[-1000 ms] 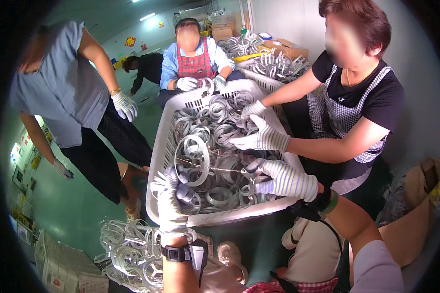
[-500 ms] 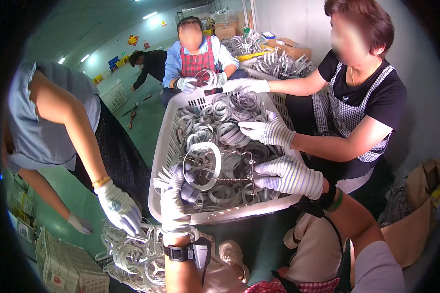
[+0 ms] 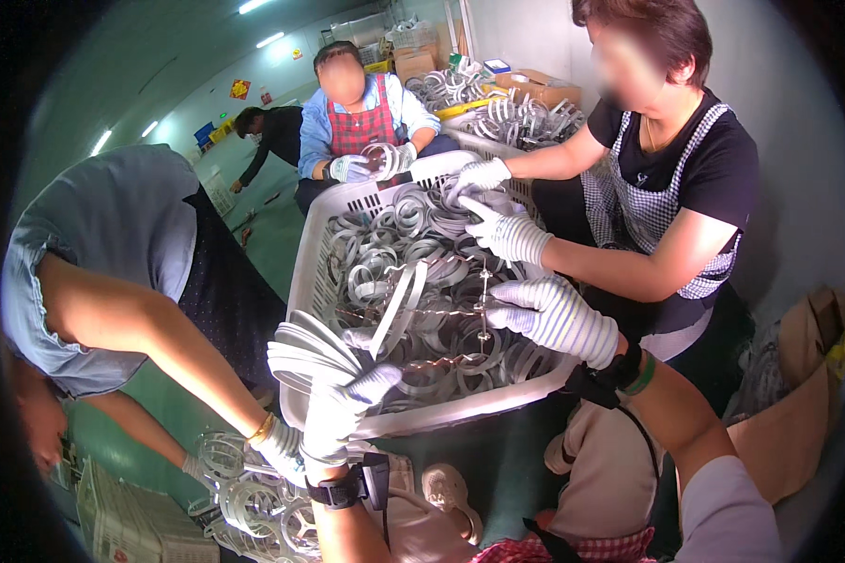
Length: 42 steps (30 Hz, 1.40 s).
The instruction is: Sorting and collecting metal bracket components into baskets.
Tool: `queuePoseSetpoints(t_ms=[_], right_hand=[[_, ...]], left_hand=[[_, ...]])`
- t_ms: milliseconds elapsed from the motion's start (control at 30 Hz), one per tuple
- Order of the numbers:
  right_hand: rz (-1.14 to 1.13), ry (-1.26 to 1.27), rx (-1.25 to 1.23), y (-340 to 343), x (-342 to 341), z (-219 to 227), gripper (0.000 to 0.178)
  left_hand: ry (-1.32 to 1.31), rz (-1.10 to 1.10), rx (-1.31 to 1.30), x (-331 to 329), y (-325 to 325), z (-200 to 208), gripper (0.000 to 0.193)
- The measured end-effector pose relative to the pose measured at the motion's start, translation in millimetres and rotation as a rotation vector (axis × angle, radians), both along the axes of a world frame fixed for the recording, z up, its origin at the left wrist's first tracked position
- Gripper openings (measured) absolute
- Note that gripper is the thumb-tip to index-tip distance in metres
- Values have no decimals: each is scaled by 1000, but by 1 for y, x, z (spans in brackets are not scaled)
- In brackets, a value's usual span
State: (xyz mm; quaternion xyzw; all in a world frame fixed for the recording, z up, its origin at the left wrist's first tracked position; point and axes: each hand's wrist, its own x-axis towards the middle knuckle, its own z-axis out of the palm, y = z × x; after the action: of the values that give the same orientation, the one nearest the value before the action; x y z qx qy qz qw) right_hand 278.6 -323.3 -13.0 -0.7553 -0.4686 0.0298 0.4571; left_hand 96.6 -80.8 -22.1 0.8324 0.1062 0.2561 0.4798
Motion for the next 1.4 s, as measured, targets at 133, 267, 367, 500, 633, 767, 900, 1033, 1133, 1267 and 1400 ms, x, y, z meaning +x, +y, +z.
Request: queuePoseSetpoints(t_ms=[133,267,367,500,633,767,900,1033,1133,1267,1400], right_hand=[[-81,-232,100,3,4,-9,34],[-184,-297,188,8,0,-10,29],[-180,-249,251,11,-5,-8,25],[70,222,331,22,0,-34,30],[253,1110,198,15,-23,-2,31],[320,1173,150,19,-38,-9,41],[405,1284,170,24,-37,-21,46],[441,1385,243,23,-40,-22,49],[508,1363,208,25,-42,-12,41],[234,880,208,33,-45,-14,24],[294,1072,227,29,-34,-17,31]], left_hand=[[-60,44,35,7,-12,-11,32],[-134,77,81,21,-29,-15,31],[-190,98,113,29,-43,-18,30],[-323,114,295,24,-65,1,27],[-577,295,134,23,-63,18,55],[-469,342,288,16,-44,-1,48],[-378,276,257,18,-56,5,36],[-288,187,215,24,-71,12,28],[-225,149,195,17,-76,20,25],[-225,27,-37,24,-58,-11,38],[-593,115,-360,22,-103,44,40]])
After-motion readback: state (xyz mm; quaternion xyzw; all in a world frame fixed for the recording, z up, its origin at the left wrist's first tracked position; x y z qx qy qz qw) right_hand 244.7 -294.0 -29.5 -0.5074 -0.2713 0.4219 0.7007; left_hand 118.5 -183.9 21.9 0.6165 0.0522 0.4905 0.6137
